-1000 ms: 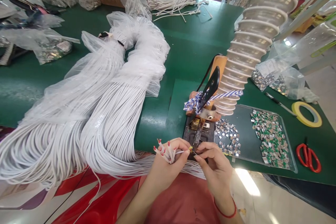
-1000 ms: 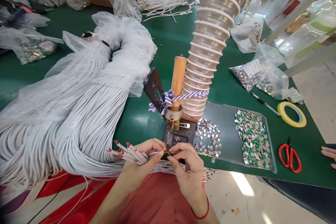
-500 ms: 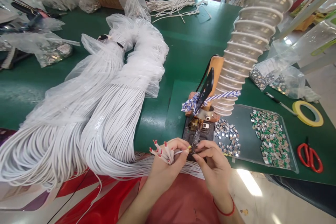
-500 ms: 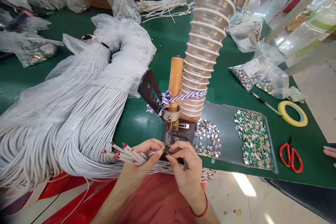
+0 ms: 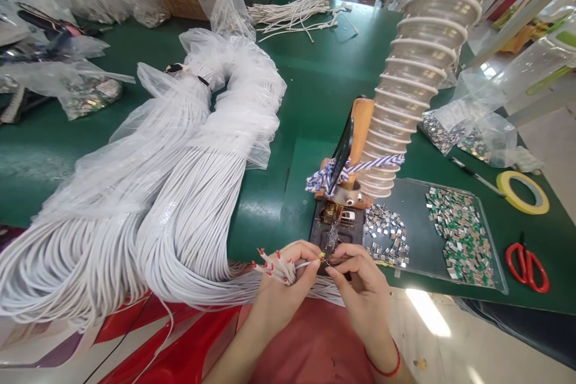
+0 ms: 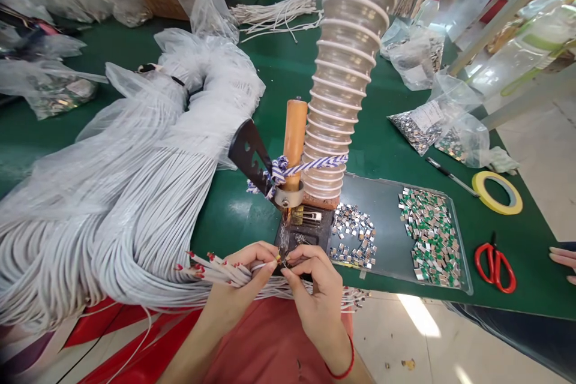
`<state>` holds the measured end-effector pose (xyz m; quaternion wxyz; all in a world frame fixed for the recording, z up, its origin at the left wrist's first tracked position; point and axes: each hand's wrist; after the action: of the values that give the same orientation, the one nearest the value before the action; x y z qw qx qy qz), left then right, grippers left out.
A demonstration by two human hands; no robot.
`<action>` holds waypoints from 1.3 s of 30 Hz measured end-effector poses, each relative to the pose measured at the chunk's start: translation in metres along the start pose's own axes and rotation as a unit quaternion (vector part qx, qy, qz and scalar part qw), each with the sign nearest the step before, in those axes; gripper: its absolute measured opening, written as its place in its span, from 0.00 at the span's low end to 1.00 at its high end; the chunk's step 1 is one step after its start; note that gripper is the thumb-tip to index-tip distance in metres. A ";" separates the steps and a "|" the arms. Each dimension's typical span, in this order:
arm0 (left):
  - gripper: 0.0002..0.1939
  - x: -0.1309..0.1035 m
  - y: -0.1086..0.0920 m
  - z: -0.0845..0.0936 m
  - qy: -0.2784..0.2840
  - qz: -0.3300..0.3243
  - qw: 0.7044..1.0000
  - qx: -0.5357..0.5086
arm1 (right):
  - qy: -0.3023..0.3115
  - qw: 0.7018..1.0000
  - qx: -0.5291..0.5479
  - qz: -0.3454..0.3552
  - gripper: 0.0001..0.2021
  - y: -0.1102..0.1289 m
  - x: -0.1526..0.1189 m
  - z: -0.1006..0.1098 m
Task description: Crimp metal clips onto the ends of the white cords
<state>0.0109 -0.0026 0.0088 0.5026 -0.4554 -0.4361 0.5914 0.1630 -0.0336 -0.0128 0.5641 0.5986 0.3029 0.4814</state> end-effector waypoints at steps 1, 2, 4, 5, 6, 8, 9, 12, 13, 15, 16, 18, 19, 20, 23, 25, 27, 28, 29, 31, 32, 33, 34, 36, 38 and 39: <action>0.09 -0.001 0.001 0.000 0.002 0.002 1.000 -0.002 | 0.004 1.000 -0.002 0.002 0.08 0.000 0.000 0.001; 0.09 -0.001 0.002 -0.001 0.003 0.005 1.000 -0.006 | 0.008 1.000 -0.004 0.003 0.08 0.001 0.000 0.001; 0.09 -0.002 0.004 -0.002 0.005 0.007 1.000 -0.015 | 0.012 1.000 -0.005 0.007 0.08 0.002 0.000 0.002; 0.08 -0.002 0.004 -0.002 0.005 0.006 1.000 -0.019 | 0.014 1.000 -0.005 0.006 0.08 0.002 0.000 0.002; 0.08 -0.002 0.005 -0.002 0.005 0.005 1.000 -0.021 | 0.016 1.000 -0.006 0.004 0.08 0.002 0.000 0.002; 0.09 -0.002 0.006 0.000 0.011 0.003 1.000 -0.022 | 0.023 1.000 -0.009 0.001 0.08 0.002 0.000 0.003; 0.09 -0.003 0.008 0.002 0.020 0.002 1.000 -0.021 | 0.026 1.000 -0.009 0.002 0.08 0.001 0.000 0.004; 0.12 -0.009 0.015 0.008 0.074 -0.003 0.997 -0.011 | 0.051 0.999 -0.009 0.004 0.07 0.000 -0.001 0.013; 0.13 -0.013 0.018 0.008 0.101 -0.004 0.995 -0.009 | 0.057 0.998 -0.003 0.002 0.06 -0.001 -0.002 0.018; 0.18 -0.023 0.023 0.004 0.148 -0.020 0.989 -0.019 | 0.050 0.998 0.020 -0.018 0.05 -0.002 -0.005 0.030; 0.22 -0.028 0.026 0.000 0.179 -0.042 0.982 -0.031 | 0.037 0.998 0.036 -0.033 0.06 -0.003 -0.008 0.038; 0.27 -0.041 0.030 -0.012 0.188 -0.092 0.977 -0.041 | -0.004 0.996 0.054 -0.069 0.07 -0.006 -0.014 0.056; 0.28 -0.047 0.032 -0.018 0.194 -0.108 0.974 -0.040 | -0.029 0.995 0.049 -0.087 0.08 -0.008 -0.017 0.066; 0.28 -0.053 0.033 -0.025 0.205 -0.115 0.971 -0.039 | -0.060 0.993 0.034 -0.100 0.09 -0.011 -0.020 0.078; 0.24 -0.066 0.036 -0.037 0.247 -0.086 0.965 -0.034 | -0.183 0.976 -0.010 -0.118 0.12 -0.019 -0.028 0.120; 0.22 -0.066 0.036 -0.037 0.273 -0.058 0.960 -0.028 | -0.255 0.961 -0.015 -0.105 0.14 -0.024 -0.031 0.152; 0.23 -0.062 0.035 -0.032 0.296 -0.040 0.954 -0.018 | -0.331 0.939 -0.017 -0.087 0.15 -0.026 -0.035 0.184; 0.23 -0.060 0.034 -0.029 0.330 -0.029 0.943 -0.012 | -0.362 0.929 -0.017 -0.082 0.15 -0.027 -0.037 0.198; 0.23 -0.057 0.033 -0.026 0.320 -0.017 0.947 0.004 | -0.388 0.918 -0.016 -0.076 0.16 -0.028 -0.040 0.211; 0.23 -0.052 0.032 -0.022 0.302 0.004 0.953 0.027 | -0.433 0.899 -0.015 -0.067 0.17 -0.029 -0.046 0.233; 0.23 -0.051 0.033 -0.021 0.298 0.013 0.954 0.030 | -0.448 0.891 -0.015 -0.067 0.17 -0.031 -0.050 0.241; 0.23 -0.050 0.034 -0.021 0.296 0.022 0.955 0.027 | -0.460 0.885 -0.014 -0.069 0.17 -0.032 -0.054 0.247; 0.23 -0.049 0.035 -0.022 0.296 0.032 0.954 0.024 | -0.468 0.881 -0.012 -0.070 0.17 -0.033 -0.057 0.252; 0.22 -0.049 0.038 -0.024 0.300 0.052 0.952 0.018 | -0.479 0.875 -0.005 -0.070 0.16 -0.033 -0.061 0.258; 0.21 -0.049 0.038 -0.027 0.313 0.061 0.948 0.012 | -0.485 0.873 0.007 -0.059 0.16 -0.031 -0.063 0.261; 0.21 -0.049 0.037 -0.028 0.324 0.057 0.944 0.009 | -0.486 0.872 0.014 -0.051 0.15 -0.028 -0.062 0.261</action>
<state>0.0346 -0.0543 -0.0282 0.5861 -0.6420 -0.2174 0.4439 0.3860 -0.1848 -0.0287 0.6557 0.7484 0.0274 0.0956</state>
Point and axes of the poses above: each hand's wrist, its own x-axis towards the middle knuckle, its own z-axis out of the back of the hand, y = z × x, and after that the axes turned 13 degrees about -y, right-handed
